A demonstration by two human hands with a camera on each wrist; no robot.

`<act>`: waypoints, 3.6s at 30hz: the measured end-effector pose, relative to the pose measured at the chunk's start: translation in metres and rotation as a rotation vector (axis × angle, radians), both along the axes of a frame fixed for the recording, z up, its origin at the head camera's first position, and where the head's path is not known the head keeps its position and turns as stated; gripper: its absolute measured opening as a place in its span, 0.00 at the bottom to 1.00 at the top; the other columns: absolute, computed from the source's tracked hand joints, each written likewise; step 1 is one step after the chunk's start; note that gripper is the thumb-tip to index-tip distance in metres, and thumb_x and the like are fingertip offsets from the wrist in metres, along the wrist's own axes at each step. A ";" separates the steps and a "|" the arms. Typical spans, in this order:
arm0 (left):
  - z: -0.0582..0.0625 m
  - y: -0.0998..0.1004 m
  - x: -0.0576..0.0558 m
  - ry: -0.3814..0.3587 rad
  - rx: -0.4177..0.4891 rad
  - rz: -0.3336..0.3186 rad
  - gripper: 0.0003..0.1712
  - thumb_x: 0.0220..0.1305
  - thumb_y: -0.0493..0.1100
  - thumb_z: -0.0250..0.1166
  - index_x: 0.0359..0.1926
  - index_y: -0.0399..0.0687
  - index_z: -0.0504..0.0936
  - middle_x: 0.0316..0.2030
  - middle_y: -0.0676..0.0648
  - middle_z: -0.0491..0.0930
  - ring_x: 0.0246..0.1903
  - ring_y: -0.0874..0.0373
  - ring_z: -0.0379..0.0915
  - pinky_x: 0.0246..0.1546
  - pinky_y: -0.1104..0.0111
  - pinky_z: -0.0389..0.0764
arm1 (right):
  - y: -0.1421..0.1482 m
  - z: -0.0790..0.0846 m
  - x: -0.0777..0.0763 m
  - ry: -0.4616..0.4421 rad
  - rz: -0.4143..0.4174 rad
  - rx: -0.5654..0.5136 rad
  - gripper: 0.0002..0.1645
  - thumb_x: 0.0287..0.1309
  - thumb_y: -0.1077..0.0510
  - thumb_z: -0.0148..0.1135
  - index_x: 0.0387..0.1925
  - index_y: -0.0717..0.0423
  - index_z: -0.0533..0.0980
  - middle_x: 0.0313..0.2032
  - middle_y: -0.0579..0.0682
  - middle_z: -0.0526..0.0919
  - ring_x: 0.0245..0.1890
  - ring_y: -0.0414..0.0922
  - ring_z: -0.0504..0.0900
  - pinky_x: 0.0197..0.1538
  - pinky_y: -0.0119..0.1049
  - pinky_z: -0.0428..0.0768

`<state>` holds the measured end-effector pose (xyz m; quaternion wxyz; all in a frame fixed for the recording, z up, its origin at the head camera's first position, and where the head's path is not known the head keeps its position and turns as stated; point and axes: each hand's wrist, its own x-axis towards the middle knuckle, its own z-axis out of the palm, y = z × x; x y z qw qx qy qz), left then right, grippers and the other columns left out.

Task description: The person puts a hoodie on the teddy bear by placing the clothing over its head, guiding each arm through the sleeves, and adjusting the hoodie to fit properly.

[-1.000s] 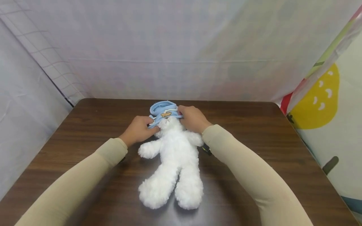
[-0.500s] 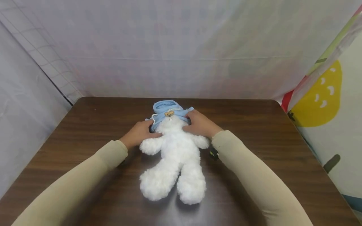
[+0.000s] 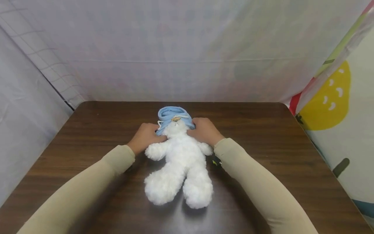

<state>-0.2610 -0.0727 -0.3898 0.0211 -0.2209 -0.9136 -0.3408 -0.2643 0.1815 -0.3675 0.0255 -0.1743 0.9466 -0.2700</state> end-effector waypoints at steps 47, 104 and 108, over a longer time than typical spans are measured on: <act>0.037 0.009 0.026 -0.137 0.080 -0.050 0.19 0.74 0.42 0.42 0.24 0.44 0.65 0.31 0.43 0.66 0.28 0.53 0.59 0.35 0.60 0.65 | -0.029 0.021 0.032 -0.012 0.056 -0.025 0.26 0.62 0.52 0.68 0.54 0.59 0.69 0.45 0.55 0.78 0.45 0.51 0.77 0.47 0.46 0.76; 0.012 0.007 0.061 0.225 -0.167 -0.262 0.26 0.65 0.49 0.68 0.58 0.36 0.80 0.47 0.41 0.77 0.50 0.48 0.71 0.57 0.54 0.71 | -0.001 -0.002 0.055 0.308 0.246 -0.014 0.13 0.56 0.52 0.74 0.29 0.51 0.75 0.30 0.45 0.76 0.33 0.44 0.72 0.37 0.40 0.71; 0.014 0.005 0.059 0.276 -0.179 -0.245 0.17 0.63 0.50 0.70 0.41 0.39 0.86 0.43 0.44 0.73 0.45 0.49 0.67 0.51 0.57 0.71 | -0.003 -0.001 0.055 0.248 0.206 -0.026 0.16 0.57 0.50 0.73 0.36 0.52 0.74 0.27 0.45 0.74 0.32 0.45 0.70 0.34 0.39 0.70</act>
